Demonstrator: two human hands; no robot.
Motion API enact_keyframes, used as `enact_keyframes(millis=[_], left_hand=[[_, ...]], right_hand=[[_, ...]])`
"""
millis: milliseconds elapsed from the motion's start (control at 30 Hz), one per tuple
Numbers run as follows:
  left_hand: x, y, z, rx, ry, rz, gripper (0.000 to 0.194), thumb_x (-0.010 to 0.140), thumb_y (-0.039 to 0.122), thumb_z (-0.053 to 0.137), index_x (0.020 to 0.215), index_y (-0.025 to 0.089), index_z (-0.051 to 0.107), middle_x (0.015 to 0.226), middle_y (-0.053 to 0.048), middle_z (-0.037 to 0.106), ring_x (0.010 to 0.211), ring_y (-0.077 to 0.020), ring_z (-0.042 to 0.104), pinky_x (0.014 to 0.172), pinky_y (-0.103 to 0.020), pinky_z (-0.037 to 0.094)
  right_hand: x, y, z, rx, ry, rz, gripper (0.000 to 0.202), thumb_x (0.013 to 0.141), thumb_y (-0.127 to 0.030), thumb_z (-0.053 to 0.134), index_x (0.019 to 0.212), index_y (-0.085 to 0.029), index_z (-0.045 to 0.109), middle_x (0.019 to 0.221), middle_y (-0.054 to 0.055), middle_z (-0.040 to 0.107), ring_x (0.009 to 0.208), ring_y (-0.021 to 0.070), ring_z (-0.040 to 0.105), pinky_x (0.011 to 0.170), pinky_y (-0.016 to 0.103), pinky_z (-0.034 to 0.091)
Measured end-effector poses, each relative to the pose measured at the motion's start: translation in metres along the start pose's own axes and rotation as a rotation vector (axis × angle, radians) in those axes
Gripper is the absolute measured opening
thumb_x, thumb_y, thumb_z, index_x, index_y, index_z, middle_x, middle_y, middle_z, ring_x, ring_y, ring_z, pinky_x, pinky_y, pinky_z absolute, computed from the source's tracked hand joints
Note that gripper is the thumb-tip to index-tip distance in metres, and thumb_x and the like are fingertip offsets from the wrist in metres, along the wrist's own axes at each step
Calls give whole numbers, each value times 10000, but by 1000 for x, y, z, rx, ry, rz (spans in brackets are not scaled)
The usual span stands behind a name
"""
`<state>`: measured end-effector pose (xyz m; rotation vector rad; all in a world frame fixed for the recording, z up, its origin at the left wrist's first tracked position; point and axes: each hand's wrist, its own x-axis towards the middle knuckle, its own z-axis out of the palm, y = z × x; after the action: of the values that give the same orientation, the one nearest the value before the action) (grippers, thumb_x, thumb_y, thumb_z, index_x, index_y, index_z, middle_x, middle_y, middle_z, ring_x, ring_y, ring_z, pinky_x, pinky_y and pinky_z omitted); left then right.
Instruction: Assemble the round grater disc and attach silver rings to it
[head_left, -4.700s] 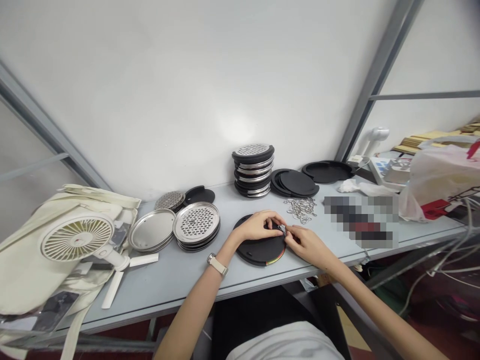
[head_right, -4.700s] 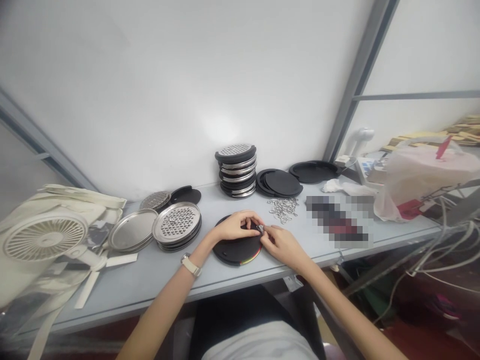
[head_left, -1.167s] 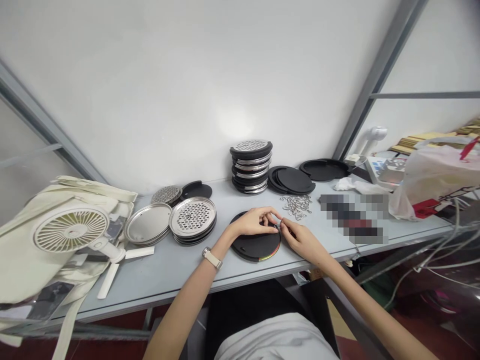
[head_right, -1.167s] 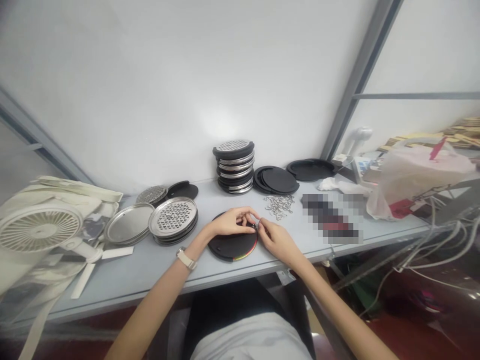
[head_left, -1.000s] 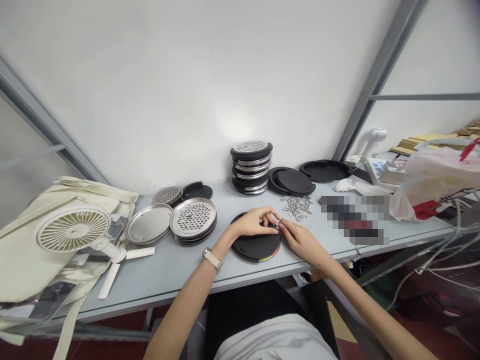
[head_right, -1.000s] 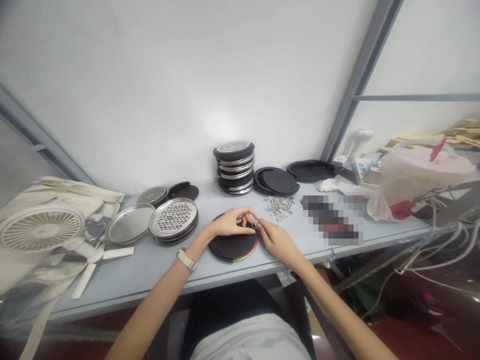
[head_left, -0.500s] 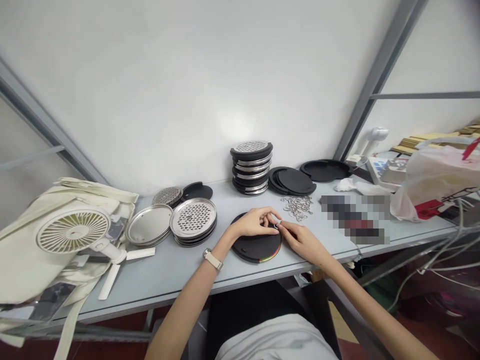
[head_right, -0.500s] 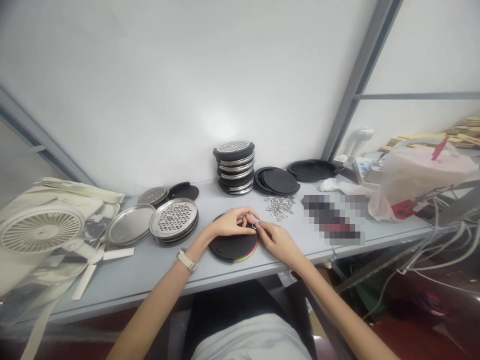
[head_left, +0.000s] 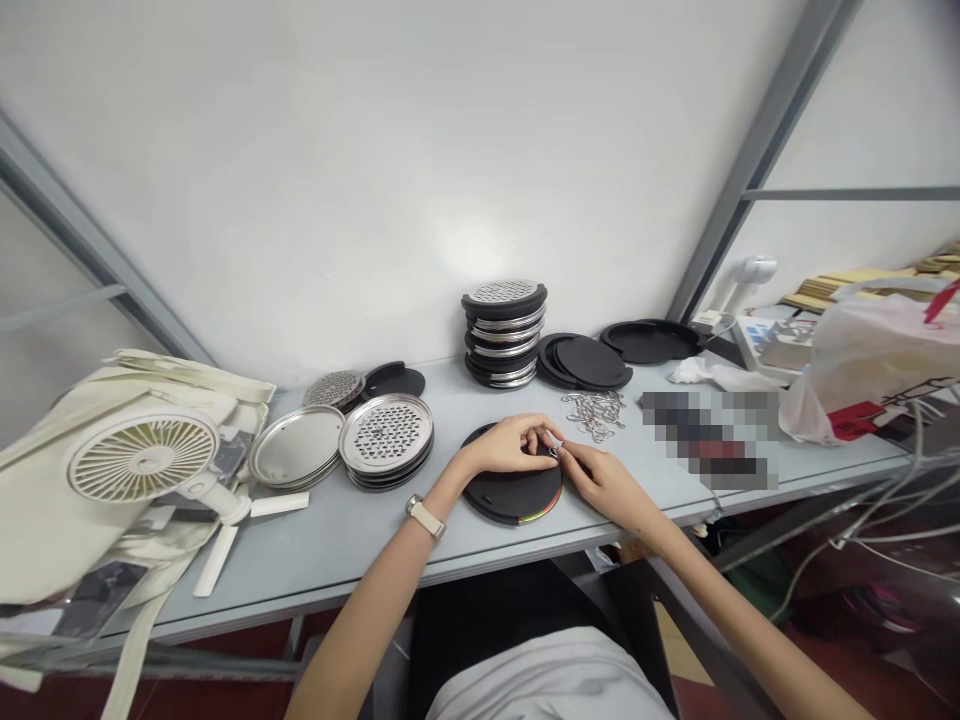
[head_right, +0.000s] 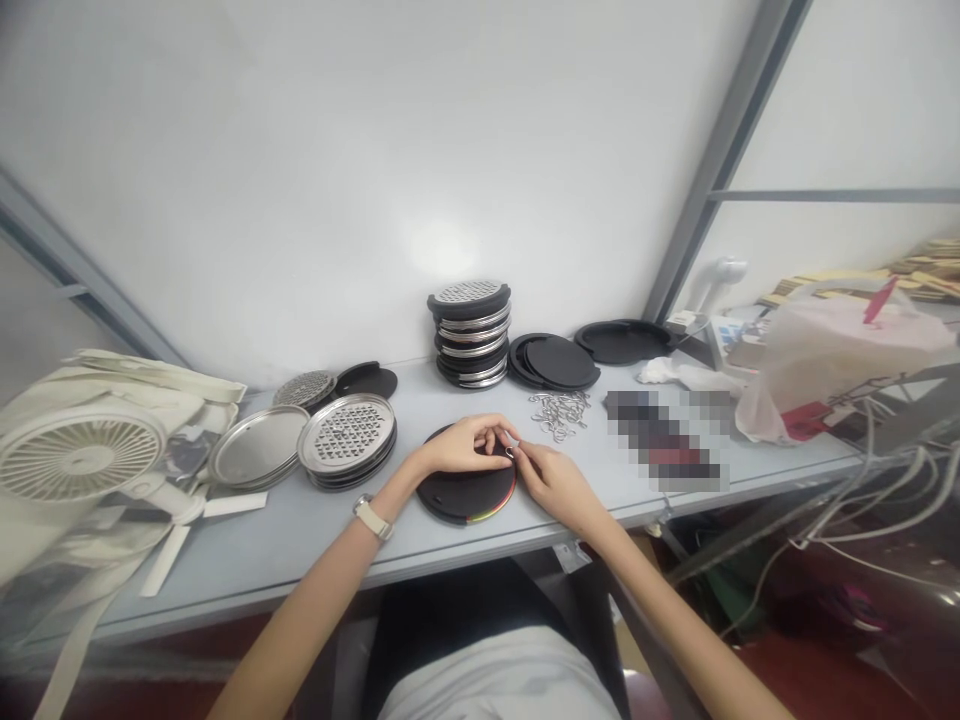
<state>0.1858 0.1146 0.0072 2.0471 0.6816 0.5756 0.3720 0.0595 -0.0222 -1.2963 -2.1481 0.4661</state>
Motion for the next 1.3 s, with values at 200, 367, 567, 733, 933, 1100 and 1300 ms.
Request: enact_keyframes(millis=[200, 367, 567, 733, 933, 1100, 1300], left_hand=[[0, -1, 2, -12, 43, -3, 241, 803, 212, 523, 1021, 128, 583, 795, -19, 581, 651, -75, 473, 585, -198, 377], [0, 0, 2, 45, 57, -13, 178, 789, 171, 511, 932, 133, 609, 679, 16, 534, 612, -70, 449, 583, -196, 369], [1, -5, 3, 40, 113, -47, 113, 750, 157, 528, 813, 117, 613, 635, 21, 510, 592, -68, 440, 552, -194, 352], [2, -4, 3, 127, 163, -26, 100, 727, 175, 558, 773, 122, 630, 773, -3, 542, 613, -58, 454, 588, -203, 386], [-2, 3, 2, 153, 125, 1, 225, 746, 353, 624, 804, 136, 629, 866, -19, 548, 634, -56, 460, 602, -210, 395], [-3, 1, 0, 143, 60, 30, 240, 704, 332, 669, 843, 141, 626, 878, -15, 514, 653, -58, 467, 613, -206, 405], [-1, -2, -1, 113, 34, 32, 212, 691, 275, 665, 850, 140, 630, 871, -15, 496, 664, -64, 468, 611, -211, 400]], right_hand=[[-2, -3, 2, 24, 44, -2, 298, 962, -353, 316, 761, -216, 488, 665, 16, 595, 587, 164, 531, 570, 253, 375], [-1, -5, 2, 20, 42, -2, 306, 959, -353, 315, 727, -219, 463, 628, 8, 574, 558, 157, 511, 555, 254, 371], [-2, -3, 3, -49, 50, 13, 333, 958, -339, 310, 661, -220, 402, 584, -3, 531, 552, 154, 506, 534, 248, 338], [-1, -3, 3, -75, 38, 12, 318, 955, -310, 305, 668, -219, 407, 602, 3, 538, 582, 162, 519, 549, 248, 343], [-1, 0, 3, -84, 13, 1, 305, 946, -298, 320, 692, -212, 467, 649, 25, 584, 618, 175, 541, 580, 258, 364], [-1, 1, 3, -86, 6, 16, 325, 947, -294, 302, 678, -212, 465, 639, 25, 567, 605, 173, 532, 582, 263, 367], [-2, 2, 3, -79, 8, 8, 298, 923, -273, 322, 661, -212, 449, 616, 14, 536, 583, 166, 511, 569, 262, 358]])
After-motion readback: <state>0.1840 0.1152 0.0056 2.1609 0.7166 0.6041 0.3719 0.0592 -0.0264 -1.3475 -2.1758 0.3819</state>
